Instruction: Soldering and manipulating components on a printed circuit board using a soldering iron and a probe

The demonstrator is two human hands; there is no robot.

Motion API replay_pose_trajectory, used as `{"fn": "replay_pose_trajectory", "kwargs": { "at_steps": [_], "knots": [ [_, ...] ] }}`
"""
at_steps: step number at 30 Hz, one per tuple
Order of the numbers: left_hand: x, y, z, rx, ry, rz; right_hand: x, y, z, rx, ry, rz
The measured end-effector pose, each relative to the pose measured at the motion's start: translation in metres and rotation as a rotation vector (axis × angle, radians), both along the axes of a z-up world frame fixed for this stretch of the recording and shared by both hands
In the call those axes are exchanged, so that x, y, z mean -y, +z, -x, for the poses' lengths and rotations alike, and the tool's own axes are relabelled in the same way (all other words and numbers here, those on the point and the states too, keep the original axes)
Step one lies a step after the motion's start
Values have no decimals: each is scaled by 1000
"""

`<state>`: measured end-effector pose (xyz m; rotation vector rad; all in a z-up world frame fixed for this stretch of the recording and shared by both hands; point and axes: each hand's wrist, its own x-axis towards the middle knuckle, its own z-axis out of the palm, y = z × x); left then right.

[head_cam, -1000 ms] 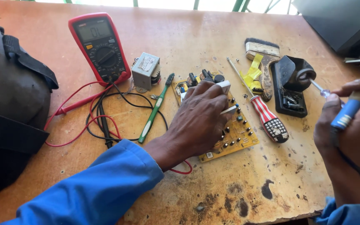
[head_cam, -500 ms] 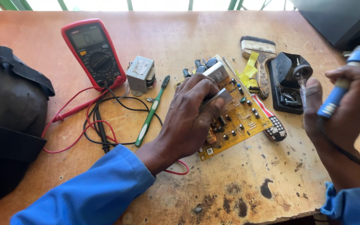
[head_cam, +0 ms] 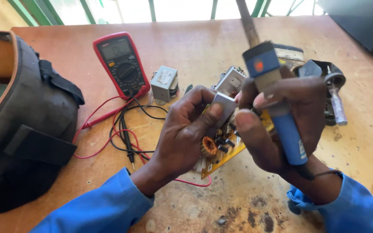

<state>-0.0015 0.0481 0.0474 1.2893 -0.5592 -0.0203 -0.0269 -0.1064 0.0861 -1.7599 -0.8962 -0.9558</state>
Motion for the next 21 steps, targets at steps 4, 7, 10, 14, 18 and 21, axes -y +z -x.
{"fn": "replay_pose_trajectory", "kwargs": {
  "at_steps": [4,7,10,14,18,21],
  "knots": [
    [-1,-2,-1,-107,26,142,-7,0,-1,-43,-28,-22],
    [4,-11,-5,-162,44,285,-13,8,-7,-12,1,8],
    [9,-9,-3,-240,122,405,-15,10,-12,-6,-52,-33],
    [11,-4,-4,-256,136,413,-16,10,-14,-9,-77,-73],
    [13,3,-5,-301,171,457,-23,16,-13,-52,-74,-120],
    [-4,-10,-40,-426,278,683,-25,16,-16,-66,-58,-153]
  ]
}}
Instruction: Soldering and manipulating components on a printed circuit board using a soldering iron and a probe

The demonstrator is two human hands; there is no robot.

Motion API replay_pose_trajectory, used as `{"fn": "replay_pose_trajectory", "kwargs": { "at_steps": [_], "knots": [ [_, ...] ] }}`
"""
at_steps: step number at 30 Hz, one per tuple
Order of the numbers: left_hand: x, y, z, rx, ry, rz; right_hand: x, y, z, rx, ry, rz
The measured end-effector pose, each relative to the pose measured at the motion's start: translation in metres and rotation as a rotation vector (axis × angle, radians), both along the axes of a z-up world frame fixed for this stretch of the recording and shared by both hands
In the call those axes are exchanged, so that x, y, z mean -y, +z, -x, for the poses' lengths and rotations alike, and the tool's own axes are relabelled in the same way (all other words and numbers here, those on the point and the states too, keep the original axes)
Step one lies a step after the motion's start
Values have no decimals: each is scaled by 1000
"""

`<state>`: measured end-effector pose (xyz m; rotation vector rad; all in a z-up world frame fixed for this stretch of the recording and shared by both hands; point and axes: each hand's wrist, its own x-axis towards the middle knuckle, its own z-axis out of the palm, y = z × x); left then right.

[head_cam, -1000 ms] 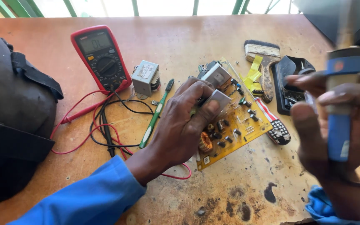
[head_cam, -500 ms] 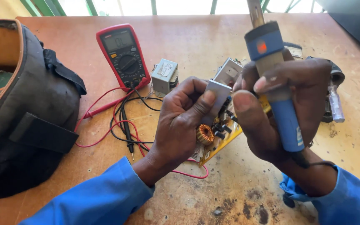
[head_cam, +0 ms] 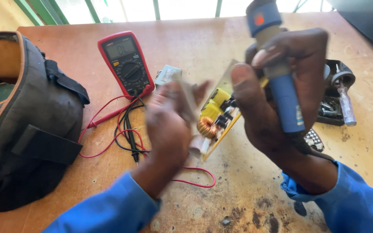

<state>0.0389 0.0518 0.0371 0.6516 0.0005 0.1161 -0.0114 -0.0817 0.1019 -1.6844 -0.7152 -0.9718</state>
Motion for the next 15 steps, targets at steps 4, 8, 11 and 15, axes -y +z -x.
{"fn": "replay_pose_trajectory", "kwargs": {
  "at_steps": [4,8,11,15],
  "knots": [
    [-21,-1,-7,-157,38,126,8,-10,-17,114,-4,113],
    [-3,-19,1,-106,-123,-139,4,-10,-16,67,54,224],
    [-5,-26,-1,-193,-86,-123,12,-24,-17,87,11,239],
    [-5,-18,1,-268,-134,-142,14,-31,-12,65,23,168]
  ]
}}
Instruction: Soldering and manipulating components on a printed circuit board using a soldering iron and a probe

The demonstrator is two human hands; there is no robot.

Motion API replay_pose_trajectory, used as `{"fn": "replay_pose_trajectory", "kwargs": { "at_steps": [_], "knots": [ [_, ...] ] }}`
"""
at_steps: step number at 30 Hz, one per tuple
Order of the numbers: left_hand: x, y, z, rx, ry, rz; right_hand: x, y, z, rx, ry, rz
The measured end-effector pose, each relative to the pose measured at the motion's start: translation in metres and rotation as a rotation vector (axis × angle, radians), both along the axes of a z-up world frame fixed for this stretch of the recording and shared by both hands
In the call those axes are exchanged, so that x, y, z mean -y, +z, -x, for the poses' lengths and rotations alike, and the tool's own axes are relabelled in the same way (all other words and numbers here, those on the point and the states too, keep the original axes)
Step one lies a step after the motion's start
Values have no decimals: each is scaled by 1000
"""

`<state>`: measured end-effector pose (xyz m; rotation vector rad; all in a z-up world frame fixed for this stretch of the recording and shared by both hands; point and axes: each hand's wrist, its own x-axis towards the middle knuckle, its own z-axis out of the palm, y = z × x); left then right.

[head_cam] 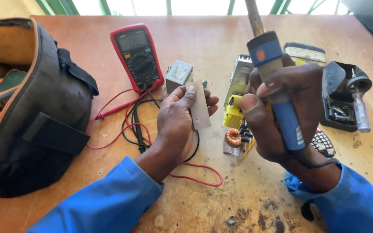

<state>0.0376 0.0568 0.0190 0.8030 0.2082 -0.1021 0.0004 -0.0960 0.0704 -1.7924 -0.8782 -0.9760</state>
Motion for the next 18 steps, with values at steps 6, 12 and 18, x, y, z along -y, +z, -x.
{"fn": "replay_pose_trajectory", "kwargs": {
  "at_steps": [6,12,18],
  "knots": [
    [1,-6,-2,-78,-3,-24,-4,-6,-1,-57,118,-27],
    [-9,-8,-10,-151,-67,-92,-7,-9,0,-78,166,41],
    [-16,6,-6,-156,-257,114,-16,-5,0,-81,147,83]
  ]
}}
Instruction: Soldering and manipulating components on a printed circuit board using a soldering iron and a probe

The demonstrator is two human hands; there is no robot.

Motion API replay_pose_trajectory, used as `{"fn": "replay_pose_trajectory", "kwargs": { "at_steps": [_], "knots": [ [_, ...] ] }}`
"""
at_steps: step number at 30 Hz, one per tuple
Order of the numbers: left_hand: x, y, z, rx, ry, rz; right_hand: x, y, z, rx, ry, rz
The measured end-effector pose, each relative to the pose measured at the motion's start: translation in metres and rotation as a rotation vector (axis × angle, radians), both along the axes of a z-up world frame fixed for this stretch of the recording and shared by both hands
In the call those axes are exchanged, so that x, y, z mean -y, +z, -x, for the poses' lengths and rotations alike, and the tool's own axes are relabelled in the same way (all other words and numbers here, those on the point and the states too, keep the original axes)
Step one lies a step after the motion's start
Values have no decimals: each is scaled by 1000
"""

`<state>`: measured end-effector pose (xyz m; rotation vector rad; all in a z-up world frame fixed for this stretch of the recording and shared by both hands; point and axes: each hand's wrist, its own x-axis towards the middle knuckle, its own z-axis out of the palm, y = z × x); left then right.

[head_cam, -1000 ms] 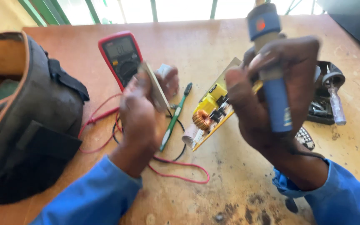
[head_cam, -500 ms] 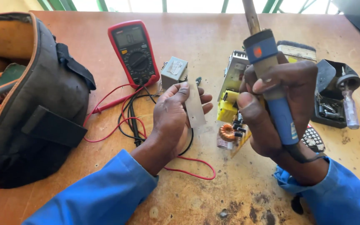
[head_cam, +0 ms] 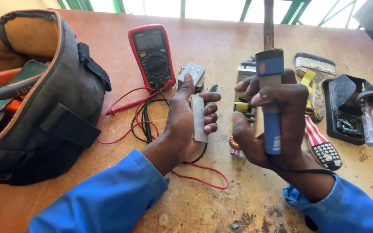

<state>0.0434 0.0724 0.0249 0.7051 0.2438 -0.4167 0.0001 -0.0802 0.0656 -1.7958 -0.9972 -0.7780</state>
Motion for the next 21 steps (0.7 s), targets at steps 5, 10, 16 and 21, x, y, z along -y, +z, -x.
{"fn": "replay_pose_trajectory", "kwargs": {
  "at_steps": [5,10,16,21],
  "knots": [
    [-1,8,4,78,-38,139,-3,-4,4,5,-93,0],
    [-4,15,3,122,193,-49,-4,-11,5,-72,-111,-77],
    [-4,34,11,198,225,-88,-4,-5,5,-72,-66,-79],
    [-8,49,18,177,113,-115,-6,-3,8,-82,-81,1]
  ]
}}
